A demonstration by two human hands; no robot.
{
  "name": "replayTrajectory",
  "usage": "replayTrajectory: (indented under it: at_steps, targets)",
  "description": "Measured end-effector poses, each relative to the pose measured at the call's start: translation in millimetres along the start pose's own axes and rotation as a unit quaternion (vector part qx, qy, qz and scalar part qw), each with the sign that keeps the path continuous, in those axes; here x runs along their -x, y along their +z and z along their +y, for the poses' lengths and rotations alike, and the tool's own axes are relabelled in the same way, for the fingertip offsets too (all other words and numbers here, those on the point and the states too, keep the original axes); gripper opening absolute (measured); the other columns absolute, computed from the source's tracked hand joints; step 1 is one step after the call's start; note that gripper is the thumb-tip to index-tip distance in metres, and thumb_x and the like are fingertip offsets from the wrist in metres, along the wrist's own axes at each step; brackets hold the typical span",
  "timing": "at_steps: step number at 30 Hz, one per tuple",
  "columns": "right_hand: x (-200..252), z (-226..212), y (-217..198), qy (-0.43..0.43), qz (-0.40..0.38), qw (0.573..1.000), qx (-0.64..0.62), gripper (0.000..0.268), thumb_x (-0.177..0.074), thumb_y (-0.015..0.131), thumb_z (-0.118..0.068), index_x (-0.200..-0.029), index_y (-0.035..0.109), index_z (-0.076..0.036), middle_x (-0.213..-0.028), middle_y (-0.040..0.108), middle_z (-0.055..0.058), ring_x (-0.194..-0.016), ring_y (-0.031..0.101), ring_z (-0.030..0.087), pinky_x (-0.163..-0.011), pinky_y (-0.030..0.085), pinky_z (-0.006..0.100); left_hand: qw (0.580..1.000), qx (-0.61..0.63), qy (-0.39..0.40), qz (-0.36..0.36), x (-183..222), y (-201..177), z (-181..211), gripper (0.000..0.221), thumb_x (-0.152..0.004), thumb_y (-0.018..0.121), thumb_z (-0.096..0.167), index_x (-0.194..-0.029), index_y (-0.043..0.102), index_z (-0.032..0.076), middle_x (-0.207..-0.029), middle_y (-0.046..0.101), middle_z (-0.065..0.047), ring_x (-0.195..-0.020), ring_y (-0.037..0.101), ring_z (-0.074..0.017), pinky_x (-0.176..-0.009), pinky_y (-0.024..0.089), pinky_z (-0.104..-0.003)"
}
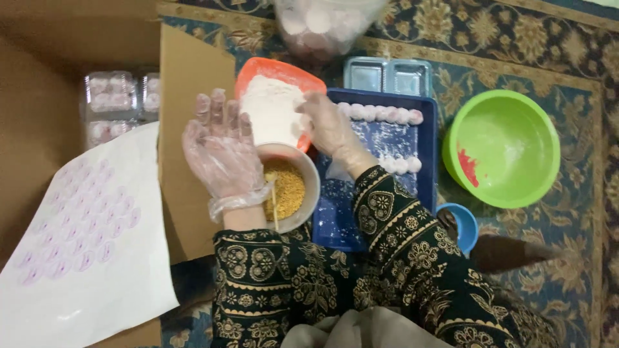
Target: Preparing small stuffed dough balls by filling them, rolling them into spheres, and coating them in granular toppings.
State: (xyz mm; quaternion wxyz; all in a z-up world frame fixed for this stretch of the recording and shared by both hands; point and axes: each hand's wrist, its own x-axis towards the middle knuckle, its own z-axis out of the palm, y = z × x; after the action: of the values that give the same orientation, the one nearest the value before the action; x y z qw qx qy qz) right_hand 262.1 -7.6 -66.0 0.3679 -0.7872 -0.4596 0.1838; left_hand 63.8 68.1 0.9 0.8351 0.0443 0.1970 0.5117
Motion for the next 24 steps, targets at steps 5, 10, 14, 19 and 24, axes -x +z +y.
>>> replayTrajectory:
  at_steps: [5, 10, 14, 19, 24]
  targets:
    - [38, 51, -67, -0.114, 0.105, 0.979, 0.134, 0.019, -0.086, 0.073, -0.021, -0.105, 0.074, -0.024, -0.095, 0.074, 0.003, -0.096, 0.072, 0.026, -0.085, 0.058, 0.040, 0.995, -0.099, 0.007, -0.008, 14, 15, -23, 0.040, -0.095, 0.057, 0.035, -0.128, 0.066, 0.014, -0.131, 0.068, -0.008, -0.107, 0.073, -0.0229, -0.091, 0.066, -0.036]
    - [102, 147, -195, -0.067, 0.207, 0.960, 0.178, 0.020, -0.091, 0.073, -0.017, -0.110, 0.076, -0.019, -0.099, 0.074, 0.007, -0.099, 0.071, 0.029, -0.087, 0.056, 0.042, 0.944, -0.322, 0.071, -0.028, 46, 42, -80, 0.033, -0.094, 0.058, 0.039, -0.122, 0.066, 0.022, -0.116, 0.071, 0.000, -0.100, 0.073, -0.0136, -0.088, 0.061, -0.026]
    - [160, 200, -250, 0.207, 0.165, 0.928, 0.263, 0.034, -0.090, 0.068, -0.027, -0.123, 0.071, -0.031, -0.116, 0.072, 0.004, -0.112, 0.068, 0.028, -0.096, 0.055, 0.048, 0.887, -0.451, 0.050, -0.091, 75, 50, -127, 0.025, -0.098, 0.061, 0.038, -0.107, 0.068, 0.016, -0.096, 0.071, -0.002, -0.087, 0.067, -0.0118, -0.078, 0.052, -0.022]
    - [202, 286, -264, 0.337, 0.053, 0.902, 0.263, 0.050, -0.084, 0.072, -0.027, -0.135, 0.069, -0.028, -0.124, 0.074, 0.009, -0.121, 0.067, 0.034, -0.101, 0.053, 0.052, 0.719, -0.668, -0.028, -0.189, 104, 45, -171, 0.035, -0.095, 0.063, 0.050, -0.102, 0.078, 0.019, -0.087, 0.077, -0.008, -0.088, 0.074, -0.0217, -0.084, 0.056, -0.033]
    - [205, 239, -260, 0.352, -0.023, 0.919, 0.176, 0.054, -0.078, 0.073, -0.024, -0.132, 0.070, -0.022, -0.132, 0.072, 0.006, -0.130, 0.061, 0.030, -0.112, 0.047, 0.049, 0.521, -0.736, 0.016, -0.432, 114, -31, -273, 0.034, -0.100, 0.056, 0.048, -0.112, 0.075, 0.023, -0.106, 0.077, -0.002, -0.107, 0.072, -0.0190, -0.099, 0.052, -0.035]
